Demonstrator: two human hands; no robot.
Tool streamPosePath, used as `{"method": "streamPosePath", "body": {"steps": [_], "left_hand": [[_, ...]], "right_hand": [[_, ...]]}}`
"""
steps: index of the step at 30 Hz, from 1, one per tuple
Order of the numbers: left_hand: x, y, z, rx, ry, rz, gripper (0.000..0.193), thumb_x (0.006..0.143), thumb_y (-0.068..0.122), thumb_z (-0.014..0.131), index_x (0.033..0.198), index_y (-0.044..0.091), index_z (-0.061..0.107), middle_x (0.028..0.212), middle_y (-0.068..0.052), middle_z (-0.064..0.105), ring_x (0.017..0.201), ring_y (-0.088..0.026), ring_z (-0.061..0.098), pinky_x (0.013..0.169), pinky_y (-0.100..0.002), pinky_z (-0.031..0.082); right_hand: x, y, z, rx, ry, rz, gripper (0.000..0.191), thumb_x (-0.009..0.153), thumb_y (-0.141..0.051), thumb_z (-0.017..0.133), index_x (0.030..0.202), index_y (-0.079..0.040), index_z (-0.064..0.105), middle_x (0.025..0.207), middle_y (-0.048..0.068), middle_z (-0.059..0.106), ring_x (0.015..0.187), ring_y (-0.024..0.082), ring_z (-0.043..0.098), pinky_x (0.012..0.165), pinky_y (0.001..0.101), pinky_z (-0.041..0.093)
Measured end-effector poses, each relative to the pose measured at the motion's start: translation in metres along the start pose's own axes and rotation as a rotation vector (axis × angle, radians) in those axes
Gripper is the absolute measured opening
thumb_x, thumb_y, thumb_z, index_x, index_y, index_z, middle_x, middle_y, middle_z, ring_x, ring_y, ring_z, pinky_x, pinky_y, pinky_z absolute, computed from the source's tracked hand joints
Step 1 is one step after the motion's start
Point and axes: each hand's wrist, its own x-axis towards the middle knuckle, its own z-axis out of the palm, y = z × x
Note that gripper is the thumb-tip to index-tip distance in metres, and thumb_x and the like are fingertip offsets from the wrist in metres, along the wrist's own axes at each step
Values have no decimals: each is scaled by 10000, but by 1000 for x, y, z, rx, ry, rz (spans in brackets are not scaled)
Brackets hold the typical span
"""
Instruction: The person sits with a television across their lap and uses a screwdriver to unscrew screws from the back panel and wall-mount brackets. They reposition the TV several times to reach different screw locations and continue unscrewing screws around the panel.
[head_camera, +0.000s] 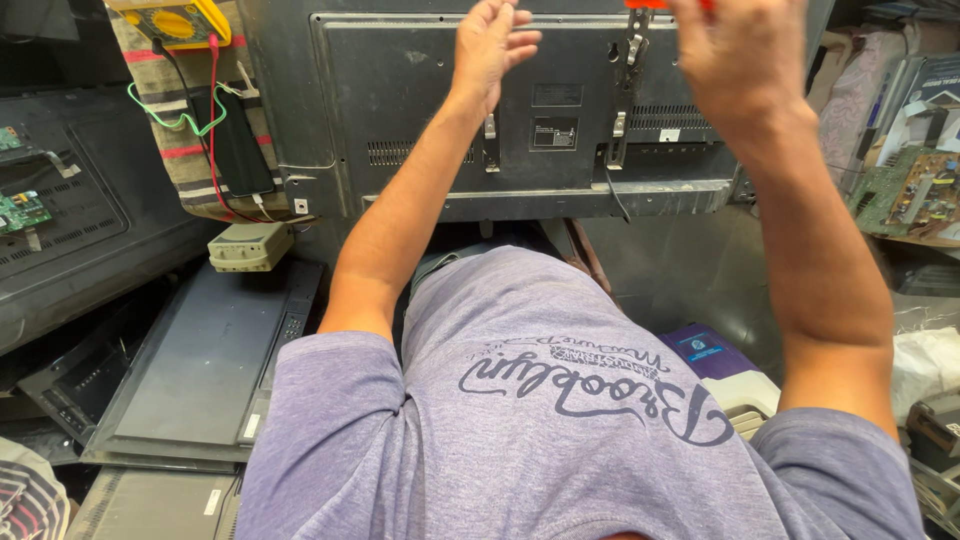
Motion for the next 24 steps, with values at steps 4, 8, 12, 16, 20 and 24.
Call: {"method": "streamPosePath", "body": {"steps": [4,8,12,16,20,24], "left_hand": [[-3,-10,9,-321,-169,-206,387,986,255,613,1258,-15,556,1166,-251,715,1050,-345,741,887,-432,662],[-7,-24,22,-430,-345,-255,400,1017,264,637,1299,-17,597,1248,-236,688,1157,-335,716,1002,-439,630],[-11,-33,38,-408,-376,-316,337,1017,221,661,1269,-1,638,1216,-199,714,1158,-306,723,1003,-419,633],[-18,-37,50,-392,-425,-384,296,1002,188,672,1239,12,672,1158,-174,747,1117,-281,737,972,-395,641],[-30,-38,62,-353,-492,-413,268,1003,161,686,1230,18,683,1172,-177,743,1115,-271,742,974,-377,645],[-41,-41,77,-263,-554,-439,285,991,159,700,1234,11,680,1163,-182,750,1090,-265,752,943,-374,652]], "right_hand": [[-26,-10,-39,137,172,-108,138,1030,45,710,1167,57,702,1006,180,686,901,318,685,801,400,548],[-58,-13,-54,253,208,-15,153,1051,92,691,1202,85,668,1083,194,669,939,296,708,854,358,572],[-92,-15,-60,286,242,101,116,1082,66,703,1187,99,667,1075,199,674,913,256,710,816,327,576],[-124,-19,-63,319,278,200,103,1129,36,716,1189,106,669,1059,187,673,903,227,720,789,298,580],[-157,-22,-66,448,325,287,77,1159,75,664,1210,129,645,1090,170,664,966,224,741,850,282,613],[-187,-22,-71,514,378,355,79,1150,104,627,1221,138,632,1124,161,662,1005,226,744,875,283,635]]}}
